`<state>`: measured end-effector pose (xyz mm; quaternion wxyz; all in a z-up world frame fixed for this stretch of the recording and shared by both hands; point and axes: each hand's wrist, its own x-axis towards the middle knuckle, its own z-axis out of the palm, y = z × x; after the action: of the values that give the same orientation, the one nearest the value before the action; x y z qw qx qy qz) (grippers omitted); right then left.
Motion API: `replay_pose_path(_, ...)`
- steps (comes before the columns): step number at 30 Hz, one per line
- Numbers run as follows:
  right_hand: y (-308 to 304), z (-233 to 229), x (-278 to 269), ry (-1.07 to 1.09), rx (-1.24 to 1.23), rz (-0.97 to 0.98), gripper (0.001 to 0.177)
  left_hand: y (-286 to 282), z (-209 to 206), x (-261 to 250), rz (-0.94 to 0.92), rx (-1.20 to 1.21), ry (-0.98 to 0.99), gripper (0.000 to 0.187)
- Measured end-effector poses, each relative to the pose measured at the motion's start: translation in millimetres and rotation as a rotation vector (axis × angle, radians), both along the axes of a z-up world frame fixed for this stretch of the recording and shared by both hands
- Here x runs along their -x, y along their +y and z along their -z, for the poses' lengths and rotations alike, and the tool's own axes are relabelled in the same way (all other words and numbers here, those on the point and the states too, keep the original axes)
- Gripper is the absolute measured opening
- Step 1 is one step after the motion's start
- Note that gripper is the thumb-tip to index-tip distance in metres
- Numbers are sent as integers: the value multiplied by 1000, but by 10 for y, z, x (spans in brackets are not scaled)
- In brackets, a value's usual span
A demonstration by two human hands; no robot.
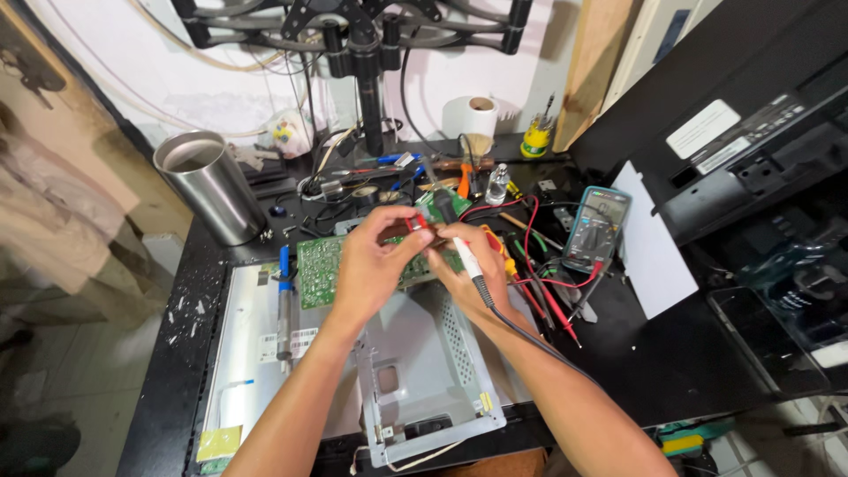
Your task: The person desolders components from a circuit board using a soldering iron and a solder sucker, then uses the soldering iron to reattach connections on the board within an electronic device housing.
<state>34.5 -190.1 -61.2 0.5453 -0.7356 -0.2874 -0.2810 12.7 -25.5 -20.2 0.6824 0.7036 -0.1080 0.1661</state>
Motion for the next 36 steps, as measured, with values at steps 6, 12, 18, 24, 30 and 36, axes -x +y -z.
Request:
replay_pose_path(6, -115, -173, -57, 156, -246, -218, 30, 361, 2, 51, -42, 285, 17, 23)
replay_pose_path(12, -331, -214, -248, 200, -275, -189, 47, 725, 204, 188, -89, 240, -56, 14)
replay_pose_path(18, -301, -229, -225, 265, -389, -65, 43, 847, 237, 313, -26, 377, 19, 16)
replay_pose_path(24, -264, -153, -280, 178, -243, -143, 41, 1144, 211, 384, -211, 327, -30, 24)
replay_pose_path(30, -278, -149, -236, 233, 210, -243, 66, 1404, 227, 431, -185, 473, 8, 18)
replay_pose_path(36, -240, -192, -216, 283, 394, -383, 83, 1502, 326, 393, -275, 494, 158, 19)
